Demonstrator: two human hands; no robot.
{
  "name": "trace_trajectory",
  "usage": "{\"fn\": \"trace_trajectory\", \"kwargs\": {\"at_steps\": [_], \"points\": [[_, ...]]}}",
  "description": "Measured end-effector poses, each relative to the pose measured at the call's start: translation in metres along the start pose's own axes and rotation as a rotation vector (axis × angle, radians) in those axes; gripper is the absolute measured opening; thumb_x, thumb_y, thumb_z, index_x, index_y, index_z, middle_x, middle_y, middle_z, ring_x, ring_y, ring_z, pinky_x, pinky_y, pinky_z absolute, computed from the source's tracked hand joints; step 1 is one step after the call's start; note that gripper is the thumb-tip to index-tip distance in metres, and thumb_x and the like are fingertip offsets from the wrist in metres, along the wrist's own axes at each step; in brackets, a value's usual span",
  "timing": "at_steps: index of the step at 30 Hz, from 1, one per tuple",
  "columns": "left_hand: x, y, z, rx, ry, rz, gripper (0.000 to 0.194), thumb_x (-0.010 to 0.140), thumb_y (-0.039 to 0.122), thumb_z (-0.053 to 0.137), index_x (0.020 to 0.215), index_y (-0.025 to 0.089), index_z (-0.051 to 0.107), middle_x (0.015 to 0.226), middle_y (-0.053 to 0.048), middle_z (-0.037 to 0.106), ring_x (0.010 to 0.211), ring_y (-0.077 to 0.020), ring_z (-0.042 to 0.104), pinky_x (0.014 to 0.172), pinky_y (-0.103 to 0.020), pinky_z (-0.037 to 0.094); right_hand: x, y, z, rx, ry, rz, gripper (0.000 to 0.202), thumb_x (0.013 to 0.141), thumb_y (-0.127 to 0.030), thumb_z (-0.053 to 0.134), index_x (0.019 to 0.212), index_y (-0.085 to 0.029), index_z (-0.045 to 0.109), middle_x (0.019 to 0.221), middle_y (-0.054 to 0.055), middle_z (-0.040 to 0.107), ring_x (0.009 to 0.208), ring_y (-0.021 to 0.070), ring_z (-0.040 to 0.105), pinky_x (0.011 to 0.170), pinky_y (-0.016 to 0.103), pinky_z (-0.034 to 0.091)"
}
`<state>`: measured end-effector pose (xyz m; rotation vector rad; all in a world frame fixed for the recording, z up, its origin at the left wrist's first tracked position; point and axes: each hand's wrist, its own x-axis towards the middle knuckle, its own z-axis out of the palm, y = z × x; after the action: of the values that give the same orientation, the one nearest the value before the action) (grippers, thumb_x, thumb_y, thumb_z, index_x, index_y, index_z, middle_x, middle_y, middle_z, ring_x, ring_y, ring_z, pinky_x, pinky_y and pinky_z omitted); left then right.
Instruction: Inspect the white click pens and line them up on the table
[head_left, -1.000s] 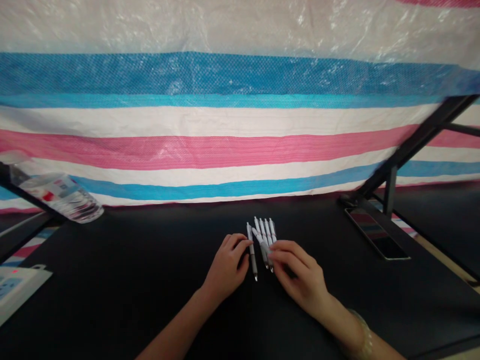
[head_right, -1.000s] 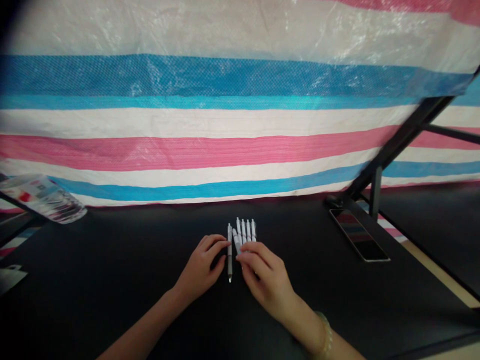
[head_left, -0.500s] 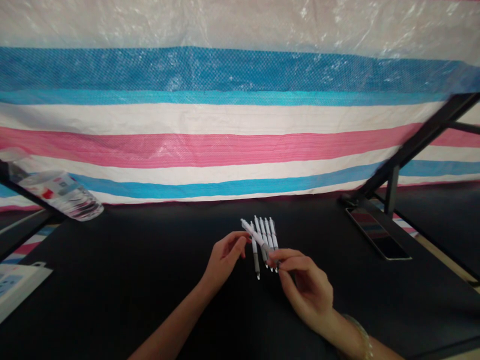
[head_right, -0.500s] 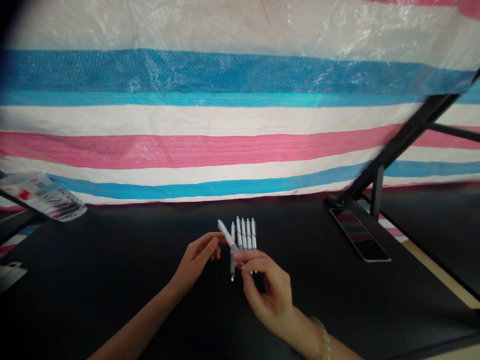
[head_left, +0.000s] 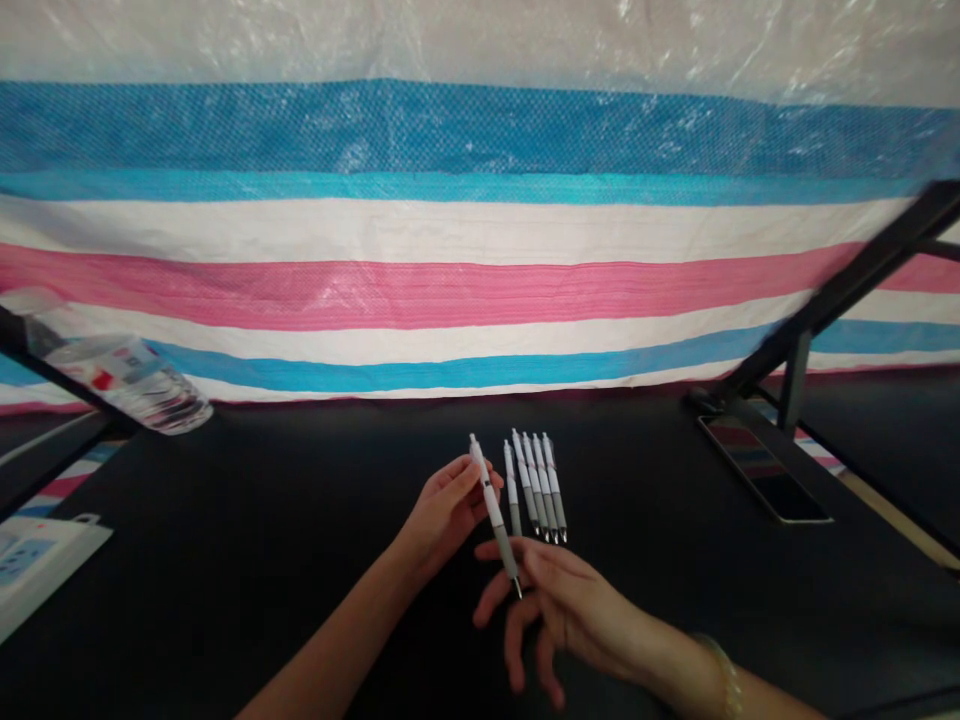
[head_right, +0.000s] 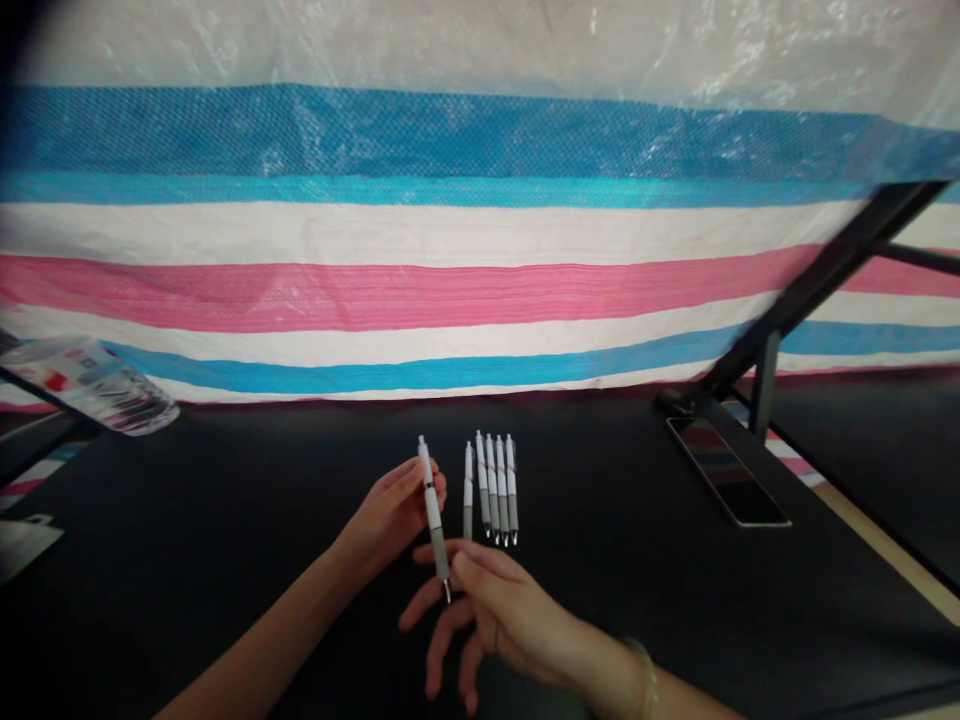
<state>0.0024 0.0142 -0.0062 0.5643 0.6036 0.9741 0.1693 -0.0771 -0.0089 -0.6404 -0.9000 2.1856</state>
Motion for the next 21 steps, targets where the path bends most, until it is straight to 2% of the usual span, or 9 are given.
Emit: {"fn": "trace_trajectory", "kwargs": {"at_steps": [3, 7, 11, 14, 19, 21], "points": [[-0.003, 0.0, 0.003, 0.043, -0.06, -0.015, 0.025, 0.072, 0.032, 0.089, 0.081, 0.014, 0.074, 0.075, -0.005, 0.074, 0.068, -0.0117, 0.066, 0.068, -0.02, 0.052, 0.002, 0.002, -0.002, 0.118, -0.062, 0.14, 0.057, 0.094, -0.062, 0.055, 0.121, -0.012, 0.058, 0.077, 0.008, 0.069, 0.047, 0.0124, 0.063, 0.035, 0.015, 0.041], [-0.007, 0.0, 0.005, 0.111, -0.061, -0.033, 0.032, 0.067, 0.032, 0.092, 0.088, 0.013, 0.079, 0.073, -0.007, 0.077, 0.067, -0.0116, 0.067, 0.067, -0.019, 0.052, 0.001, 0.005, -0.005, 0.075, -0.013, 0.224, 0.051, 0.085, -0.063, 0.066, 0.088, -0.012, 0.061, 0.057, 0.001, 0.063, 0.032, 0.0068, 0.049, 0.028, 0.012, 0.025], [-0.007, -0.001, 0.002, 0.179, 0.02, -0.025, 0.031, 0.064, 0.035, 0.093, 0.083, 0.013, 0.081, 0.074, -0.008, 0.078, 0.063, -0.0108, 0.067, 0.06, -0.016, 0.05, 0.001, 0.005, -0.005, -0.006, 0.091, 0.22, 0.055, 0.079, -0.068, 0.07, 0.077, -0.014, 0.059, 0.049, -0.001, 0.06, 0.026, 0.0037, 0.037, 0.026, 0.014, 0.02], [-0.006, -0.002, 0.001, 0.197, 0.069, -0.028, 0.034, 0.06, 0.037, 0.095, 0.081, 0.014, 0.081, 0.074, -0.008, 0.079, 0.065, -0.0127, 0.07, 0.061, -0.018, 0.053, 0.002, 0.004, -0.003, -0.044, 0.16, 0.207, 0.058, 0.075, -0.071, 0.07, 0.073, -0.015, 0.058, 0.047, -0.002, 0.058, 0.025, 0.003, 0.034, 0.026, 0.014, 0.018], [-0.005, -0.002, 0.006, 0.201, 0.117, -0.018, 0.034, 0.054, 0.036, 0.097, 0.074, 0.014, 0.08, 0.068, -0.007, 0.078, 0.061, -0.0107, 0.068, 0.059, -0.016, 0.051, 0.001, 0.004, 0.003, -0.089, 0.258, 0.223, 0.054, 0.076, -0.066, 0.072, 0.072, -0.015, 0.057, 0.048, -0.002, 0.059, 0.026, 0.0042, 0.039, 0.025, 0.014, 0.018], [-0.004, -0.001, 0.006, 0.2, 0.125, -0.021, 0.034, 0.055, 0.036, 0.097, 0.074, 0.013, 0.08, 0.067, -0.007, 0.077, 0.06, -0.0103, 0.068, 0.058, -0.015, 0.051, 0.0, 0.005, 0.005, -0.049, 0.242, 0.205, 0.052, 0.079, -0.063, 0.072, 0.079, -0.013, 0.06, 0.052, 0.0, 0.062, 0.031, 0.0071, 0.049, 0.027, 0.013, 0.025]]}}
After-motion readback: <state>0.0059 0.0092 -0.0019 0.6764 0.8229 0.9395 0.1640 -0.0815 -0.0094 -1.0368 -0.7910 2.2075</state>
